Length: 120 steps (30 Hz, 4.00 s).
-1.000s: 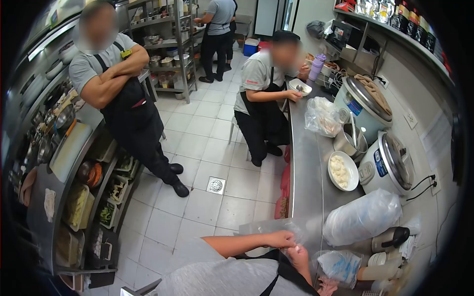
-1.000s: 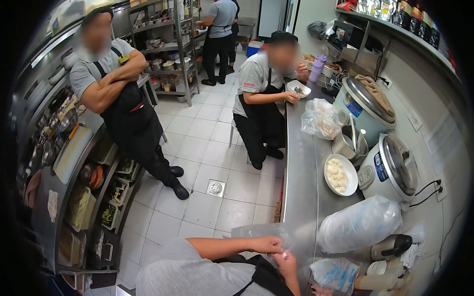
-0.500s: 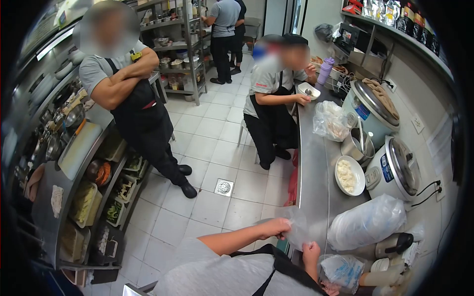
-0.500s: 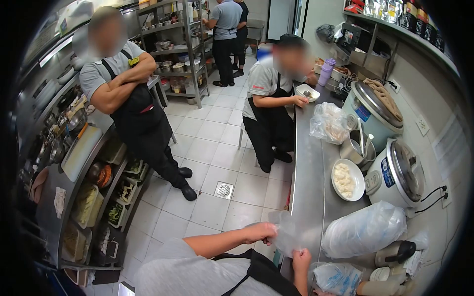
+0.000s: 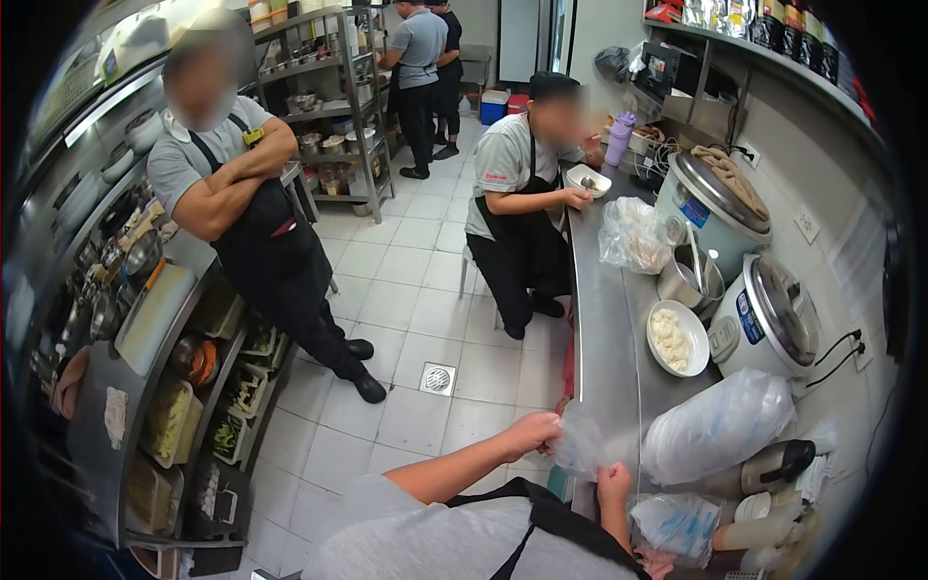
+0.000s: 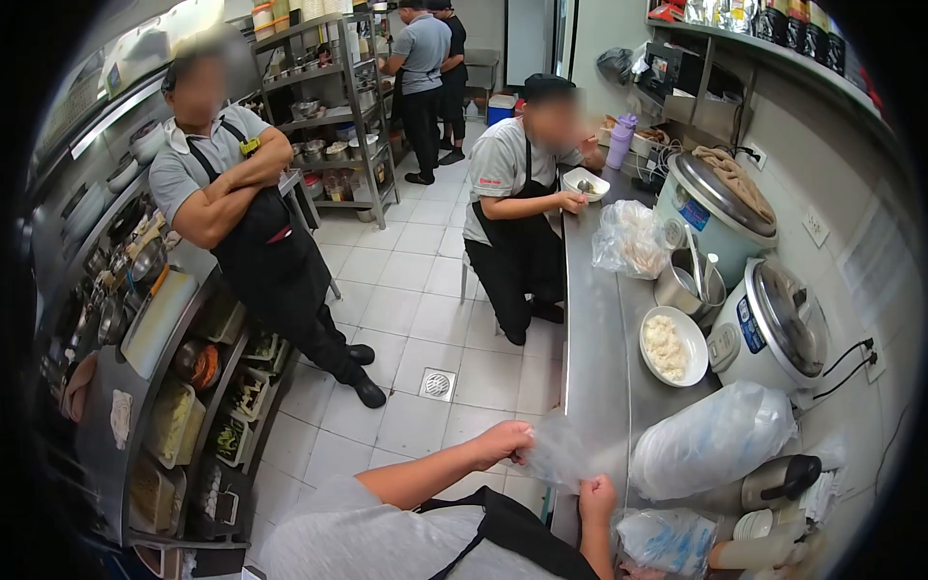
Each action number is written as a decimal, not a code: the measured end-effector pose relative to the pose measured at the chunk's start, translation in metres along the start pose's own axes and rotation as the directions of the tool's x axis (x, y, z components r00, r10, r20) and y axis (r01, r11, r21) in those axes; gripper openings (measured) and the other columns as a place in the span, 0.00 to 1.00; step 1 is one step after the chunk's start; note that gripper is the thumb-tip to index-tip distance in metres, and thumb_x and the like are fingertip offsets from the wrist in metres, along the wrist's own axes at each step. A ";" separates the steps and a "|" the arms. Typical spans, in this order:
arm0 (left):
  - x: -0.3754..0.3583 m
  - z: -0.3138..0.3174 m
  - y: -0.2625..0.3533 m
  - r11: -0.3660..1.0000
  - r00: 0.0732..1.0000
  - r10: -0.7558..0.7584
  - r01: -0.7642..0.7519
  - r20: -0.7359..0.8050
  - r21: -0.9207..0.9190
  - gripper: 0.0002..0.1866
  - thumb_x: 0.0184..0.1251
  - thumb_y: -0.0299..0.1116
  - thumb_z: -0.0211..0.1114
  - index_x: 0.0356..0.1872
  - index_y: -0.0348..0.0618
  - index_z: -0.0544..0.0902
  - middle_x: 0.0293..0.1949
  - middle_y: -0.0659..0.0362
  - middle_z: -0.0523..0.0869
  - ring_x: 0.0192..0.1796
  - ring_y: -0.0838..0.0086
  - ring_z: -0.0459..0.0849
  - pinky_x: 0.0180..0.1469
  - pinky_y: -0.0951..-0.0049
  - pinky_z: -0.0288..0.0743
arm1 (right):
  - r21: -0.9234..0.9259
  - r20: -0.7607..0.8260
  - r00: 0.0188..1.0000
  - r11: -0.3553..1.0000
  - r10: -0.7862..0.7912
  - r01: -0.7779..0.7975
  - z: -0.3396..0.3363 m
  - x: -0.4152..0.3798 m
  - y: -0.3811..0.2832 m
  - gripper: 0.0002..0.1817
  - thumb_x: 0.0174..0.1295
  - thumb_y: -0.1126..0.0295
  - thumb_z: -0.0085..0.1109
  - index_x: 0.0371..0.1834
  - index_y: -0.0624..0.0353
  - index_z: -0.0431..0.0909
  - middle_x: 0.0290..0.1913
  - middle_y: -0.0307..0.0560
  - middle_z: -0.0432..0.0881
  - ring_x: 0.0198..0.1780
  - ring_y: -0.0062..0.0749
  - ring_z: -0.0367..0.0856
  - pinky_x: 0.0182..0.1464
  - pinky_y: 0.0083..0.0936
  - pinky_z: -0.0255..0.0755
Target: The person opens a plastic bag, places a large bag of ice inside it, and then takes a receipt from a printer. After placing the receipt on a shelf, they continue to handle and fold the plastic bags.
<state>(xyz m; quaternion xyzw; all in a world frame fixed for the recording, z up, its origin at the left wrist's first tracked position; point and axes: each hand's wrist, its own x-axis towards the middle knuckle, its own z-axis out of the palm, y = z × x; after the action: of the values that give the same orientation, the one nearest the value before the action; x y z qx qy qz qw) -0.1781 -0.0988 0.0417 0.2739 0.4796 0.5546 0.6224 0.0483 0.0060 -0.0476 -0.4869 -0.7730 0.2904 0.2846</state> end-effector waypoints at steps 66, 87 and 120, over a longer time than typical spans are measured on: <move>0.007 0.071 0.025 0.495 0.667 -0.507 -0.293 0.546 0.818 0.28 0.60 0.53 0.47 0.40 0.33 0.75 0.35 0.52 0.80 0.38 0.66 0.76 0.44 0.71 0.67 | 0.940 0.342 0.916 0.066 -0.209 -0.335 -0.135 -0.070 -0.038 0.22 0.49 0.53 0.58 0.31 0.64 0.72 0.22 0.40 0.74 0.23 0.22 0.71 0.27 0.17 0.65; 0.058 0.090 0.036 -0.089 0.818 -0.287 -0.540 0.498 0.837 0.15 0.61 0.39 0.44 0.37 0.44 0.77 0.33 0.55 0.80 0.38 0.65 0.77 0.44 0.67 0.66 | 0.485 0.616 0.786 0.764 0.046 -0.425 -0.155 -0.064 -0.057 0.16 0.53 0.73 0.54 0.46 0.63 0.68 0.36 0.37 0.75 0.37 0.16 0.70 0.40 0.14 0.65; 0.058 0.121 0.053 0.798 0.493 -0.269 -0.366 0.827 0.478 0.17 0.64 0.41 0.47 0.30 0.36 0.76 0.24 0.65 0.76 0.29 0.82 0.70 0.35 0.78 0.66 | 0.983 0.093 0.977 0.139 0.192 -0.121 -0.200 -0.016 -0.041 0.04 0.58 0.68 0.49 0.31 0.56 0.69 0.24 0.34 0.71 0.23 0.18 0.68 0.25 0.14 0.64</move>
<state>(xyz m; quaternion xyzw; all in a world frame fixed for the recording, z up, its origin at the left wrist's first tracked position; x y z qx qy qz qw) -0.0966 -0.0082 0.1184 0.7102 0.2398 0.1756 0.6382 0.1744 0.0110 0.1136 -0.2711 -0.3367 0.7359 0.5211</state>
